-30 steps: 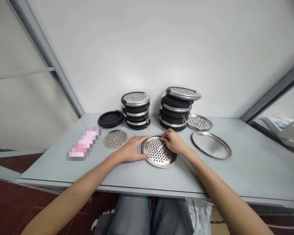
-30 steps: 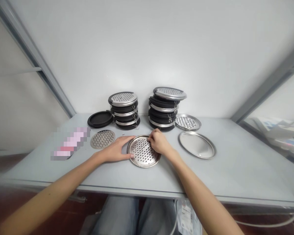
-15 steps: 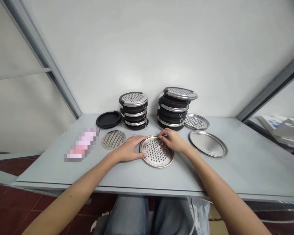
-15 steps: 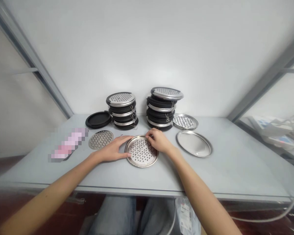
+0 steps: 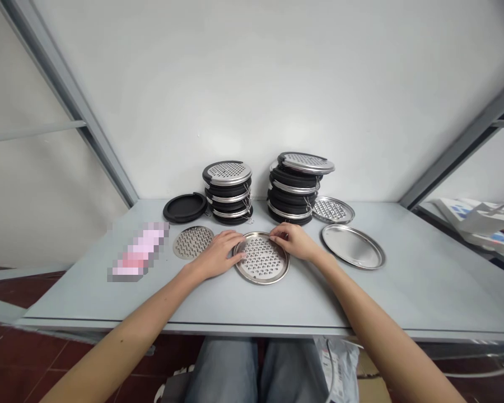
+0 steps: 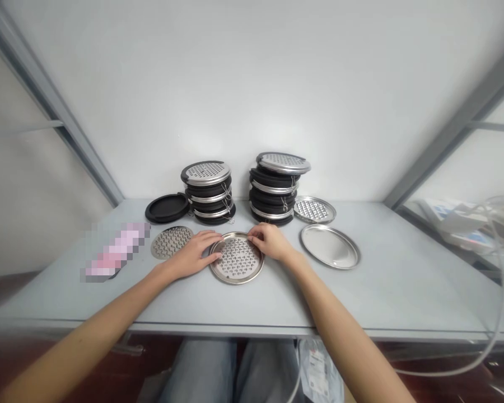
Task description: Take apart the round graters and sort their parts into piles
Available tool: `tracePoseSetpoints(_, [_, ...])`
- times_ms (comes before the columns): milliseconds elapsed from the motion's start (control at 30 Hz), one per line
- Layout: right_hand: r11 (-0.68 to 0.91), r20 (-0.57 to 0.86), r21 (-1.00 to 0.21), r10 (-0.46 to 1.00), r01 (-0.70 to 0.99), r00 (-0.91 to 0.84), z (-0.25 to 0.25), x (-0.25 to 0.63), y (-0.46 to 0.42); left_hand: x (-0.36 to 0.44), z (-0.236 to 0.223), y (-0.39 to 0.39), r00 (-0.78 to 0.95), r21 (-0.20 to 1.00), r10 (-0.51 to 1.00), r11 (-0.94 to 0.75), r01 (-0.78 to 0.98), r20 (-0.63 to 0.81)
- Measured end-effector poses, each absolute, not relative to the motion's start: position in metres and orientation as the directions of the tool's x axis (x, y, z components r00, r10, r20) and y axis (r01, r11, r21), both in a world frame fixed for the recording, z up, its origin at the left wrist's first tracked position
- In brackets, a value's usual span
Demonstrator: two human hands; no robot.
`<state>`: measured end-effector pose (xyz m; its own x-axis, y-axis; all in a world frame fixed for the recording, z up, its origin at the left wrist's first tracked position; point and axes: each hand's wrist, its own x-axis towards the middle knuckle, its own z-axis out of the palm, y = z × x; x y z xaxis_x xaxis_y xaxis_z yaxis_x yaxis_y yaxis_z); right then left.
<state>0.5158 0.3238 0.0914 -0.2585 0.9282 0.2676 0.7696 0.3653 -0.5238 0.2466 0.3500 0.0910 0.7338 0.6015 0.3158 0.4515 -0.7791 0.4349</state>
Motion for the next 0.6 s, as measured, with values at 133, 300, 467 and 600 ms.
tracePoseSetpoints(133, [0.403,0.246,-0.548,0.915,0.733,-0.319,0.095,0.516,0.321,0.244,0.089,0.353,0.781,0.449,0.560,-0.794,0.410,0.276])
tracePoseSetpoints(300, [0.460,0.233,-0.584,0.884,0.669,-0.405,0.097,0.513,0.318,0.243,0.086,0.356,0.782,0.442,0.557,-0.798,0.411,0.279])
tracePoseSetpoints(467, [0.501,0.218,-0.601,0.852,0.622,-0.476,0.100,0.510,0.315,0.239,0.092,0.358,0.781,0.515,0.564,-0.769,0.379,0.268])
tracePoseSetpoints(600, [0.527,0.225,-0.601,0.833,0.601,-0.506,0.100,0.509,0.314,0.234,0.097,0.356,0.750,0.542,0.637,-0.700,0.465,0.179])
